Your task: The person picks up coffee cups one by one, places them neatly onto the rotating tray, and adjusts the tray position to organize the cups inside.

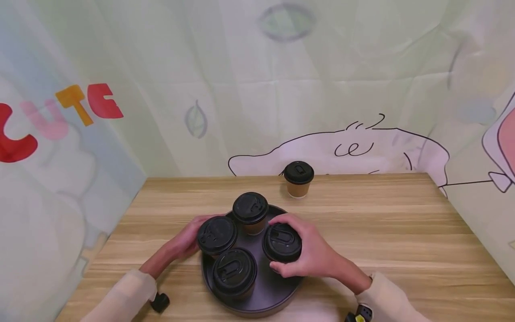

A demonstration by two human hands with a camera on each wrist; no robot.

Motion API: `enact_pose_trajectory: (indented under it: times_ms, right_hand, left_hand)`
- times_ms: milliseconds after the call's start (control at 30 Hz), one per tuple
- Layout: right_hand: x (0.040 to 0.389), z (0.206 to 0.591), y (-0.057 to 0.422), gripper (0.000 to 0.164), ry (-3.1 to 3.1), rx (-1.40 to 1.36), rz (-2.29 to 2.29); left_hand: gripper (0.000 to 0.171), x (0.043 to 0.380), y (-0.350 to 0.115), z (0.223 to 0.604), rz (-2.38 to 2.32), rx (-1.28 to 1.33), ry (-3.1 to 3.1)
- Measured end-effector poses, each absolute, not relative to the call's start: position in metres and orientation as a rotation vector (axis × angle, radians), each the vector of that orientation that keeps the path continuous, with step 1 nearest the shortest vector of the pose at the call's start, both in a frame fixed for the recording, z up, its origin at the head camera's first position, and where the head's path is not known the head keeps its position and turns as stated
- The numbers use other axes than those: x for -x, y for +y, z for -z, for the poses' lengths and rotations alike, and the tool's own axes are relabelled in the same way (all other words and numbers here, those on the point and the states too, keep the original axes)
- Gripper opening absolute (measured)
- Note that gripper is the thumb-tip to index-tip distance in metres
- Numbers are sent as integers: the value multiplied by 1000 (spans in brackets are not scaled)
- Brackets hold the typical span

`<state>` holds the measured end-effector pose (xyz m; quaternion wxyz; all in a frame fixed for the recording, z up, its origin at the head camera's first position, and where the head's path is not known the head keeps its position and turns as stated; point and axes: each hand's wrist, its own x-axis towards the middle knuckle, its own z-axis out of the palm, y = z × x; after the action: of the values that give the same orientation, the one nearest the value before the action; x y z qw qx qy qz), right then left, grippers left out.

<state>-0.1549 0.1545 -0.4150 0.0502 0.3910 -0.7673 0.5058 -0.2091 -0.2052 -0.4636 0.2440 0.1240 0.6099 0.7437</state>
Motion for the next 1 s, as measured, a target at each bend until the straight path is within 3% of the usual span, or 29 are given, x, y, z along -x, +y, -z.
enact_pose_trajectory:
  times_ms: [300, 1000]
  right_hand:
    - [148, 427, 151, 76, -2289, -1368, -1548]
    - [142, 439, 147, 77, -2300, -1394, -1490]
  left_hand:
    - [49, 211, -205, 464, -2035, -353, 1662]
    - [50, 210, -206, 463, -2019, -352, 1665]
